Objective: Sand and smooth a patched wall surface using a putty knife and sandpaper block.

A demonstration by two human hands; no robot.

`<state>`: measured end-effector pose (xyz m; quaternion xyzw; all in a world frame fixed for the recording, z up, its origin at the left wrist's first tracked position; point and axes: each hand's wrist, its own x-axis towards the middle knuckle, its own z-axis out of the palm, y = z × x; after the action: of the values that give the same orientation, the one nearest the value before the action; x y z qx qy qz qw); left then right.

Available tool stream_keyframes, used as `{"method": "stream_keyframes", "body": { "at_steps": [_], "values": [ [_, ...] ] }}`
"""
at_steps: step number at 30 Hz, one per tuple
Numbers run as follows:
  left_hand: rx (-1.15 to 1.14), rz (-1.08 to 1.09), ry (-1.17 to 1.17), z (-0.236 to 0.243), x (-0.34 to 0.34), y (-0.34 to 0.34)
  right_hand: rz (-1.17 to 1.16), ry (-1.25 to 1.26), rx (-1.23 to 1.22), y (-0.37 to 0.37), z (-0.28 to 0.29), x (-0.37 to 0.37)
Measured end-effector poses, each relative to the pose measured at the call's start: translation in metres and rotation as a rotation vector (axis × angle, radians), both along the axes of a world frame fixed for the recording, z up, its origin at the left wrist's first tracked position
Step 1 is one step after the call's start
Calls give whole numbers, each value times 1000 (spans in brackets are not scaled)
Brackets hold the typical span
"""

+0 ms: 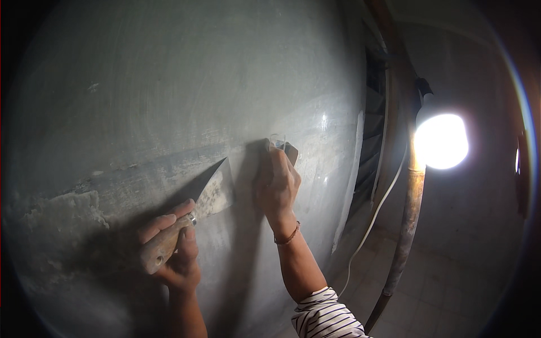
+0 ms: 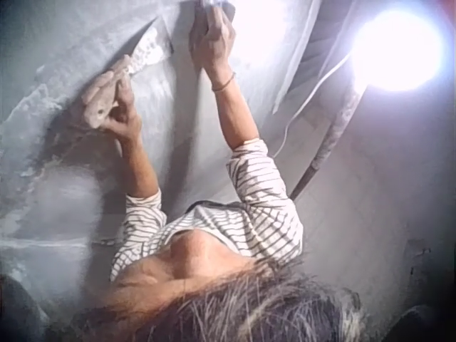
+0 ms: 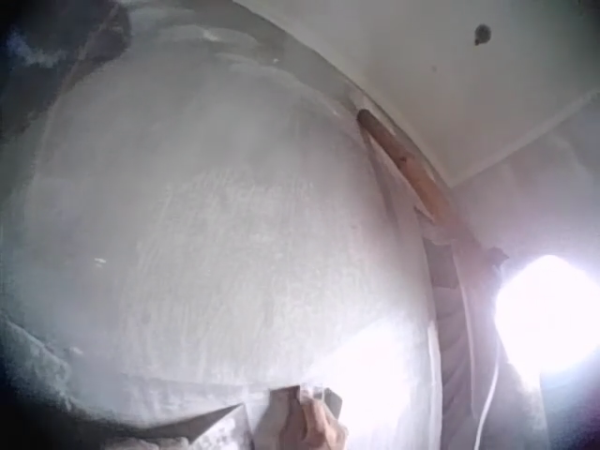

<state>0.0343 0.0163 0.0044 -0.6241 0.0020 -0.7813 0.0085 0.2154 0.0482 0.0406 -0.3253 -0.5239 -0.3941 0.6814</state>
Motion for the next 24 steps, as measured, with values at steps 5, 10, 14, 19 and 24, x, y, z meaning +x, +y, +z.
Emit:
{"method": "stream_keyframes", "body": {
  "at_steps": [5,10,14,19,24],
  "values": [
    [29,20,36,-8,5,7,-30,-61,-29,5,-78,-8],
    [47,96,45,-8,14,4,46,-35,-71,3,-3,8],
    [22,97,32,-4,17,11,37,-147,47,15,-74,5],
    [0,158,-12,-3,27,4,98,-181,-135,6,8,35],
    [25,165,-68,-5,31,0,74,-250,-88,14,-67,19]
  ]
}}
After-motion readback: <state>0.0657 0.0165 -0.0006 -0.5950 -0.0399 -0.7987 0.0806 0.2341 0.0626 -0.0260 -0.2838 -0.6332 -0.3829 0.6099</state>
